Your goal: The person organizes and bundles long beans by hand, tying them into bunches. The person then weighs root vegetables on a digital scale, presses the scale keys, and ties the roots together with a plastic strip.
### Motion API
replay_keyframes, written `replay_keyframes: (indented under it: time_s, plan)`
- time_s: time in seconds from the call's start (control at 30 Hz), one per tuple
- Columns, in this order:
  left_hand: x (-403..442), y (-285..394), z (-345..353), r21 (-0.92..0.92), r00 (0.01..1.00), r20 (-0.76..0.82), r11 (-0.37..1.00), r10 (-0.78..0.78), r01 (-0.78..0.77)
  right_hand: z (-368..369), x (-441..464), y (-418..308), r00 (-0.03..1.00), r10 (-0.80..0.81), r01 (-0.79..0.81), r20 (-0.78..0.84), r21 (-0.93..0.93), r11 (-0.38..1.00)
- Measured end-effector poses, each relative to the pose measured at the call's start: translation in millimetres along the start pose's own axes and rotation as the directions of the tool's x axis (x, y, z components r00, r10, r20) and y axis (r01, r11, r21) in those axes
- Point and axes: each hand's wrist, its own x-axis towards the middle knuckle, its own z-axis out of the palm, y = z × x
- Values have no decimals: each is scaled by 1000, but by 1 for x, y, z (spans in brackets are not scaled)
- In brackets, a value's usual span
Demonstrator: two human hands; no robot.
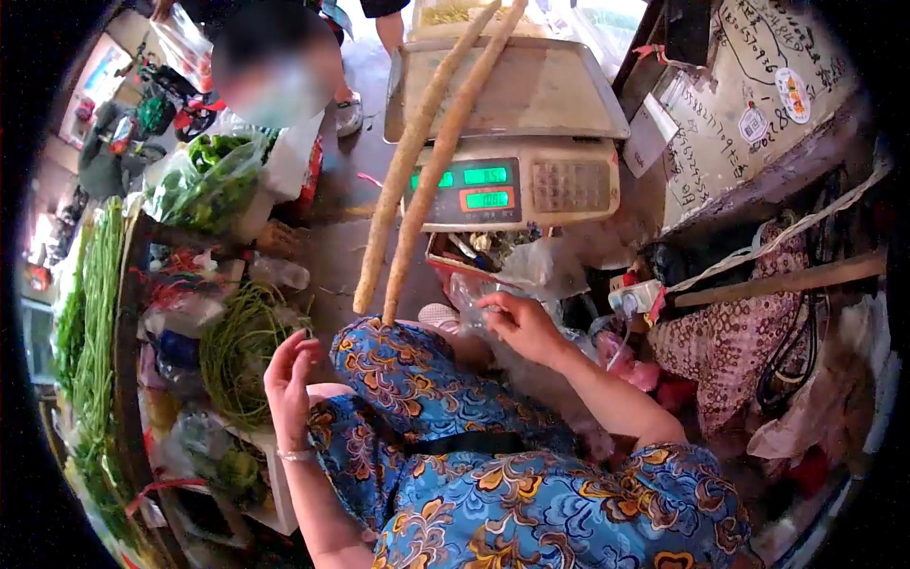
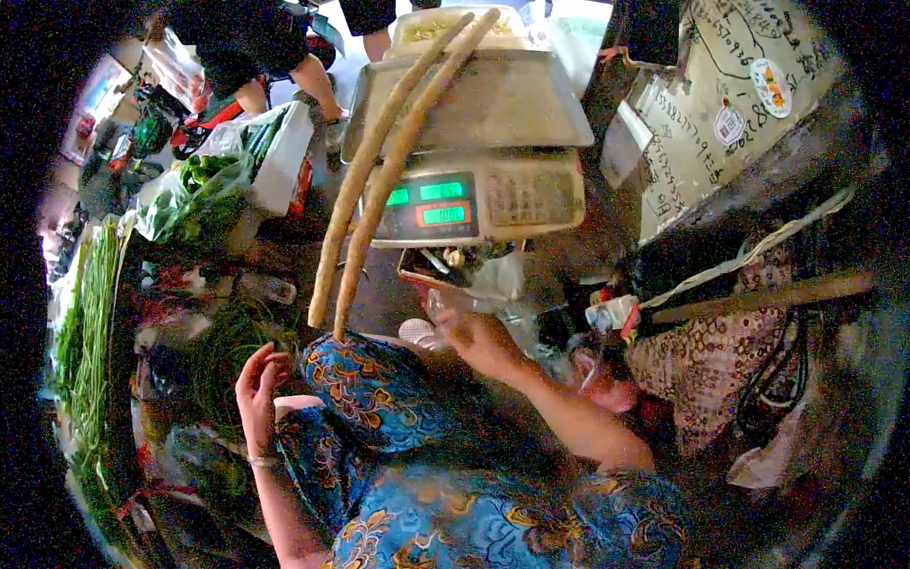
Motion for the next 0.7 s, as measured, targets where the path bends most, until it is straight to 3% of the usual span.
replay_keyframes:
  time_s: [0.1, 0.17, 0.2, 0.27, 0.4, 0.43, 0.53, 0.63, 0.7]
  plan:
    - [17, 19, 19, -110, 998, 58, 994, -17, 23, 0, 2, -2, 1000, 18, -18, 6, 59, 998]
    - [29, 34, 36, -346, 987, 151, 933, -48, 99, -1, 3, -7, 996, 65, -72, 58, 133, 988]
    - [36, 39, 43, -347, 988, 147, 933, -44, 93, 1, 4, -5, 997, 59, -66, 59, 133, 989]
    - [50, 47, 55, -462, 946, 314, 857, -80, 226, 4, 3, 0, 998, -55, 53, 30, 79, 995]
    - [68, 59, 82, -487, 870, 492, 817, -33, 307, -3, 1, -23, 997, -76, 75, 26, 27, 997]
    - [70, 63, 86, -480, 851, 524, 821, -14, 309, -5, -1, -25, 999, -20, 17, 48, 65, 998]
    - [67, 75, 96, -437, 853, 522, 852, -19, 287, 1, -3, 0, 984, 141, -150, 106, 82, 985]
    - [72, 65, 95, -462, 825, 564, 841, 32, 283, 8, 0, 33, 984, 110, -132, 138, 165, 977]
    - [62, 83, 92, -369, 837, 533, 924, 123, 99, 8, 5, 28, 977, 104, -132, 184, 148, 980]
